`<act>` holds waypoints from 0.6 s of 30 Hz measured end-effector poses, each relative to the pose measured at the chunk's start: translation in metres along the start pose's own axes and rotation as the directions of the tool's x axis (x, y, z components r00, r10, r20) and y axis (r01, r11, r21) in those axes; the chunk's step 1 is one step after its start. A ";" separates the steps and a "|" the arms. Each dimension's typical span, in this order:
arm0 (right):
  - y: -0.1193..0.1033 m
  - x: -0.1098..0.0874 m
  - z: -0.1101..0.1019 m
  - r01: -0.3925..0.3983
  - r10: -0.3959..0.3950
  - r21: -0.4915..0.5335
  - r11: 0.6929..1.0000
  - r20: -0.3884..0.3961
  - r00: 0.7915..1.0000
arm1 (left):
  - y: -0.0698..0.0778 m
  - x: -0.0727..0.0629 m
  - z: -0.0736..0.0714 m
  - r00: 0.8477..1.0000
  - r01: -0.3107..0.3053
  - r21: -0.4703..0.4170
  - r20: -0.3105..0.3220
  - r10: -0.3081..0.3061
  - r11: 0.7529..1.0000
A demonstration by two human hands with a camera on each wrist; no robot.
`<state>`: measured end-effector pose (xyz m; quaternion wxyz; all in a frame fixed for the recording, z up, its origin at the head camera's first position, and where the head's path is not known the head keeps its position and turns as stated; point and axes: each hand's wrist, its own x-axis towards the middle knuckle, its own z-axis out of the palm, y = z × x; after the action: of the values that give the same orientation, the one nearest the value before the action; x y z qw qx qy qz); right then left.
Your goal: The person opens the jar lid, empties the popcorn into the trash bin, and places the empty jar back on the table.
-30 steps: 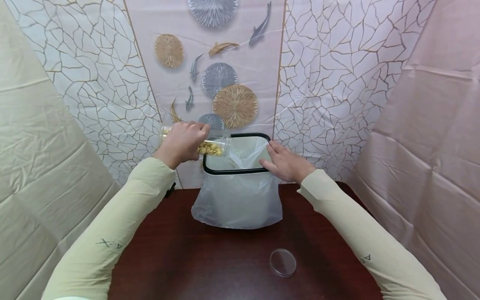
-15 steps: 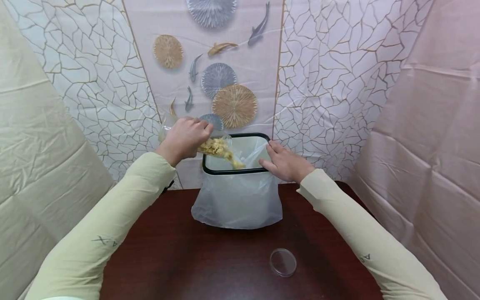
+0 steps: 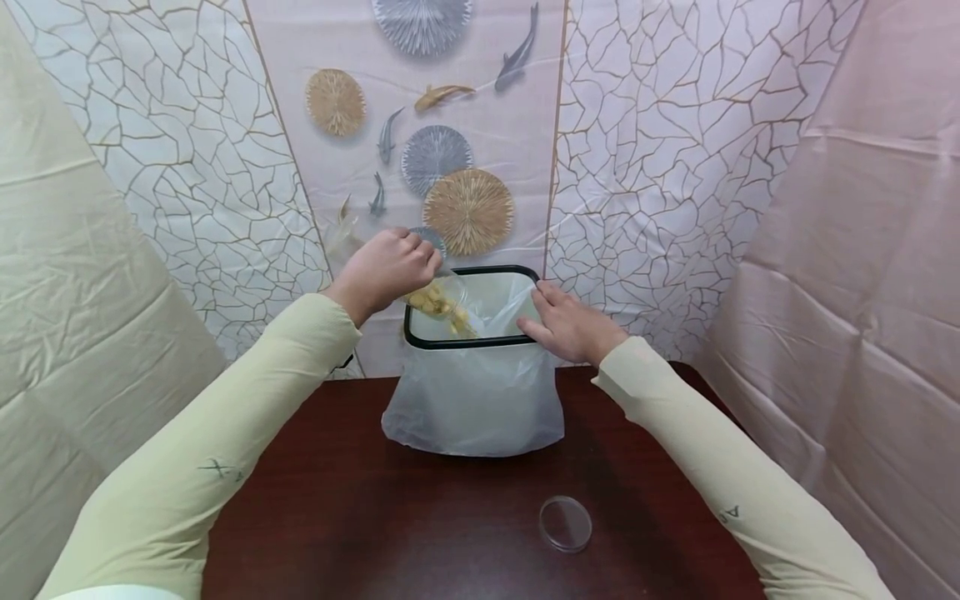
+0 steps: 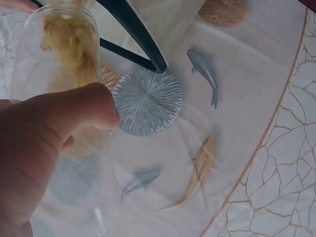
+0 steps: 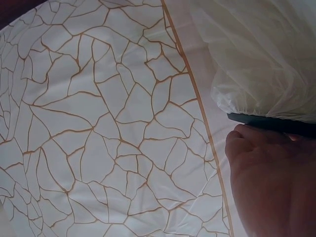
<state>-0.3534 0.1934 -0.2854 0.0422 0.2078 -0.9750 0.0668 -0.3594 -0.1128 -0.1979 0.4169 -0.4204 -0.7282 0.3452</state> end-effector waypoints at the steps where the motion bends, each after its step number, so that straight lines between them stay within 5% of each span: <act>1: 0.000 0.000 0.000 -0.002 0.002 0.002 1.000 0.001 1.000 | 0.000 0.001 0.002 1.000 -0.015 0.029 -0.020 0.015 0.999; 8: -0.001 -0.001 -0.001 -0.001 0.001 -0.010 1.000 -0.002 1.000 | 0.002 0.008 0.004 0.995 -0.075 0.123 -0.060 0.083 0.990; 18: 0.000 -0.001 -0.001 -0.002 0.002 -0.002 1.000 0.007 1.000 | 0.002 0.007 0.003 0.997 -0.046 0.089 -0.053 0.051 0.995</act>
<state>-0.3529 0.1938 -0.2848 0.0388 0.2072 -0.9754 0.0652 -0.3641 -0.1059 -0.1985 0.4462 -0.4287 -0.6902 0.3752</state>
